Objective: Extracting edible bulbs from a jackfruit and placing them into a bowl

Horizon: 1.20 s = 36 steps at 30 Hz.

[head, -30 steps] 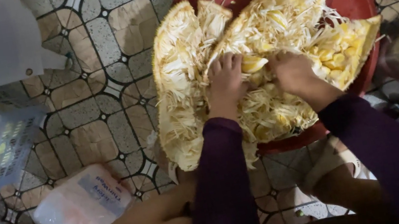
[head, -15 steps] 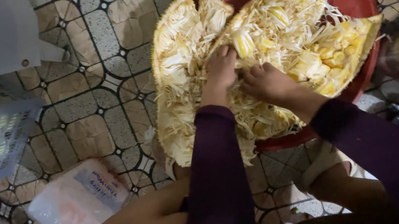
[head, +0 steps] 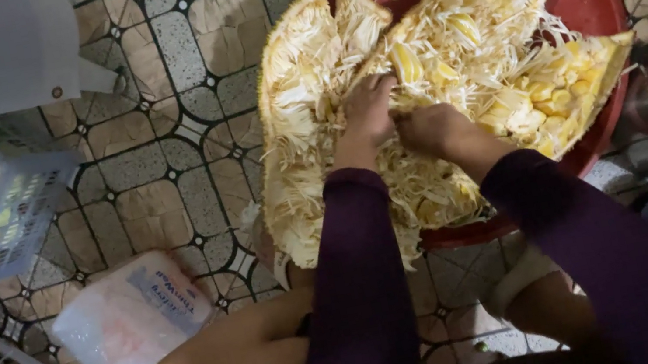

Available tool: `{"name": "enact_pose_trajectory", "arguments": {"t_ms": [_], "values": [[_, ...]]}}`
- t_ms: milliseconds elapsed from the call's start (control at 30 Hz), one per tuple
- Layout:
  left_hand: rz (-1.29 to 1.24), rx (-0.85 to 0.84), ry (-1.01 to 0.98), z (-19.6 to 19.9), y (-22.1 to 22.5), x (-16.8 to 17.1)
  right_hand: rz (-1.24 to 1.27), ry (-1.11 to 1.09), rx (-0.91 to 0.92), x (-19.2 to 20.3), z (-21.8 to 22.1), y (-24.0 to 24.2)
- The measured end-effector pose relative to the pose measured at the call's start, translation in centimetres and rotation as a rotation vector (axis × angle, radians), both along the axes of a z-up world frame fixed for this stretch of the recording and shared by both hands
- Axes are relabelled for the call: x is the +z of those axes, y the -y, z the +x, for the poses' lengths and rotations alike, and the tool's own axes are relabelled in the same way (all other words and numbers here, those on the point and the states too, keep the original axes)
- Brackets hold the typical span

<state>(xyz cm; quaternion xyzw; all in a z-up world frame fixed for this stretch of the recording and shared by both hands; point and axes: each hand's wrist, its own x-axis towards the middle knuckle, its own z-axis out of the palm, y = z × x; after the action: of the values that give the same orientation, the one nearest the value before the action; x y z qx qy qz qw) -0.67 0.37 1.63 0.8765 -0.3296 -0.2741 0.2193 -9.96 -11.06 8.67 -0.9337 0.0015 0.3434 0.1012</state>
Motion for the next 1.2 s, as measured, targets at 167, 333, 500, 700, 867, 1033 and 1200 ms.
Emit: {"name": "enact_pose_trajectory", "arguments": {"t_ms": [167,333,500,700,867,1033,1200], "values": [[-0.048,0.017,-0.104,0.1,-0.1,-1.6,0.099,0.163,0.025,-5.0,-3.7,3.6],[-0.085,0.01,-0.107,0.9,0.1,-4.4,0.13,0.218,0.058,-6.0,-4.1,5.4],[-0.138,0.023,-0.163,1.0,-0.8,-3.4,0.037,0.039,0.095,-5.0,-3.7,4.9],[-0.166,0.087,-0.208,0.9,-0.6,-4.4,-0.027,0.119,0.11,-3.5,-5.5,3.6],[-0.151,0.116,-0.347,0.9,-0.3,-4.6,-0.078,0.23,0.181,-1.7,-7.5,3.1],[-0.121,0.069,-0.278,1.0,-0.2,-5.5,0.009,0.062,-0.371,9.6,-4.2,-2.7],[-0.012,-0.023,-0.049,0.4,1.3,-3.9,0.139,-0.133,-0.714,15.9,-4.7,1.7]]}}
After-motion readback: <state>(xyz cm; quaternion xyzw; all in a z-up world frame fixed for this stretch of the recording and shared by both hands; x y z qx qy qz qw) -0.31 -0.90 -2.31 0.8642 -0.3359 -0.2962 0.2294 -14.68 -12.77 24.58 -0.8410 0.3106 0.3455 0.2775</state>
